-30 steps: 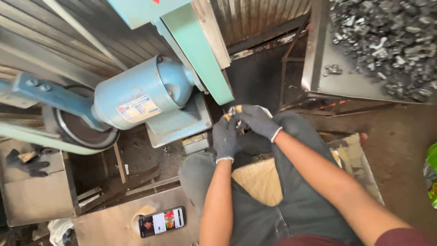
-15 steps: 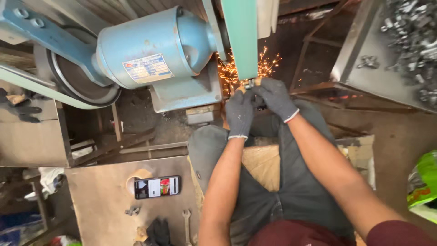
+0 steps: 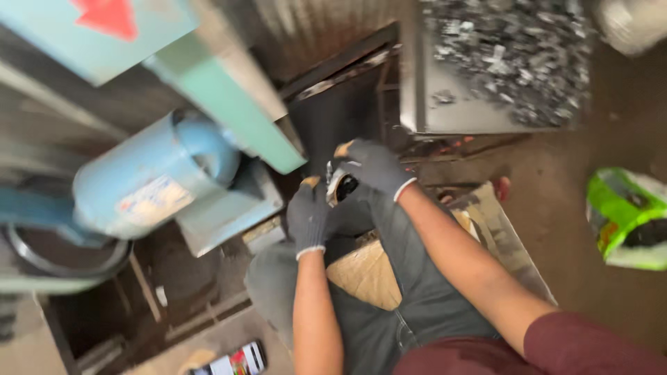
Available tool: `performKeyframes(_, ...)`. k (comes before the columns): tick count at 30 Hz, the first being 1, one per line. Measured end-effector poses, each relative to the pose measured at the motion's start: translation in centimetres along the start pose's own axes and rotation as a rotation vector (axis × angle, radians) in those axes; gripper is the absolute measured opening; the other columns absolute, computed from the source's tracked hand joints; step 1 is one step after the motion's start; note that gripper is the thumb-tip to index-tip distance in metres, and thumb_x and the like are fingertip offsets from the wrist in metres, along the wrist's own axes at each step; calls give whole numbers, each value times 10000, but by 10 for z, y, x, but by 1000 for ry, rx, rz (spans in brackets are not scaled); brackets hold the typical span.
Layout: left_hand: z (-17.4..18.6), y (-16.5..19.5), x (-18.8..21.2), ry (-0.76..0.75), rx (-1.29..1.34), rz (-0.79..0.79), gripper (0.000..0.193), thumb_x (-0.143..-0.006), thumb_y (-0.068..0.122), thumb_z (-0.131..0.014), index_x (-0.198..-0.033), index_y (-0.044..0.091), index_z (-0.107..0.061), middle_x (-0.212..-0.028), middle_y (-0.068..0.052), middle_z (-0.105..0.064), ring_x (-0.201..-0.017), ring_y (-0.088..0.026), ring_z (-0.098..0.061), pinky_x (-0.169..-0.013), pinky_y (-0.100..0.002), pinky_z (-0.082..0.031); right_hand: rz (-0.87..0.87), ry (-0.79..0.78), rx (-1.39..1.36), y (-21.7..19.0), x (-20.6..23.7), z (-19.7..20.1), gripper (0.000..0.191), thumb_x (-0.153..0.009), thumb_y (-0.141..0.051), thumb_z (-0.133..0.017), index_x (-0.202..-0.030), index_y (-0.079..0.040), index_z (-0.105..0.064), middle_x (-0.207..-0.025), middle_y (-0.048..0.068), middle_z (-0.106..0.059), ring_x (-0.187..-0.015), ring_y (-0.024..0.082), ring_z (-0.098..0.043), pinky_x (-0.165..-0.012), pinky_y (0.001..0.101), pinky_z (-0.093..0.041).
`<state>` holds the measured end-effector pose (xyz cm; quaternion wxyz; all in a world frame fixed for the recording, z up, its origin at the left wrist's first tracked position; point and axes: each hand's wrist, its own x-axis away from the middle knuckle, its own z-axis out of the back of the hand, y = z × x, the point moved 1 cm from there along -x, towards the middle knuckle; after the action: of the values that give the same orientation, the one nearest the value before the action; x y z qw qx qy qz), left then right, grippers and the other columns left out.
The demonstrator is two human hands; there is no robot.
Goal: The person sits at a bench grinder and grinds small metal workpieces against the spinning wheel, producing sparks, then places the ground pieces onto a tray filled with similar finished parts, repeating the cycle with new pieces taken from a container.
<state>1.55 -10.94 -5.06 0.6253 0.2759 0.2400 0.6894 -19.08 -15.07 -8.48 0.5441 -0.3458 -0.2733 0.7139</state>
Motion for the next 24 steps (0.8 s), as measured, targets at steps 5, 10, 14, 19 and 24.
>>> performKeyframes(5, 9, 19, 18, -239, -186, 132, 369, -909, 415, -594, -1110, 137, -731, -1043, -208, -732, -995, -408, -688, -850, -506, -524, -14, 524, 198, 52, 28, 112, 316, -969, -28, -576, -1251, -85, -707, -1254, 131, -703, -1188, 345, -652, -1039, 416, -497)
performKeyframes(10, -4, 25, 13, -403, -210, -81, 363, -948, 416, -577, -1099, 115, -715, -1009, -217, -724, -970, -420, -690, -842, -535, -517, -143, 114, 636, 117, 15, 153, 263, -895, -227, -800, -1092, -69, -729, -1096, 172, -710, -1056, 379, -651, -956, 464, -490)
performKeyframes(14, -4, 41, 5, -437, -177, -112, 326, -960, 375, -595, -1120, 111, -700, -1050, -208, -724, -995, -412, -685, -838, -525, -524, -111, 234, 335, 108, 5, 144, 262, -954, -159, -726, -1201, -74, -738, -1171, 163, -713, -1078, 333, -661, -957, 420, -504)
performKeyframes(19, 6, 50, 20, -71, 110, -323, 454, -905, 215, -634, -1348, 117, -611, -1186, -224, -698, -1040, -422, -651, -819, -515, -519, -168, 295, -523, 21, 29, 81, 368, -1062, -192, -613, -1383, -12, -619, -1239, 52, -702, -1113, 135, -641, -978, 294, -513)
performKeyframes(24, -2, 25, 47, -70, -202, -431, 493, -773, 219, -743, -1259, 166, -673, -1190, -228, -691, -969, -427, -670, -767, -497, -528, -463, -97, -912, -57, 77, 6, 437, -1027, -202, -581, -1435, -47, -550, -1152, 52, -679, -861, 109, -635, -717, 288, -517)
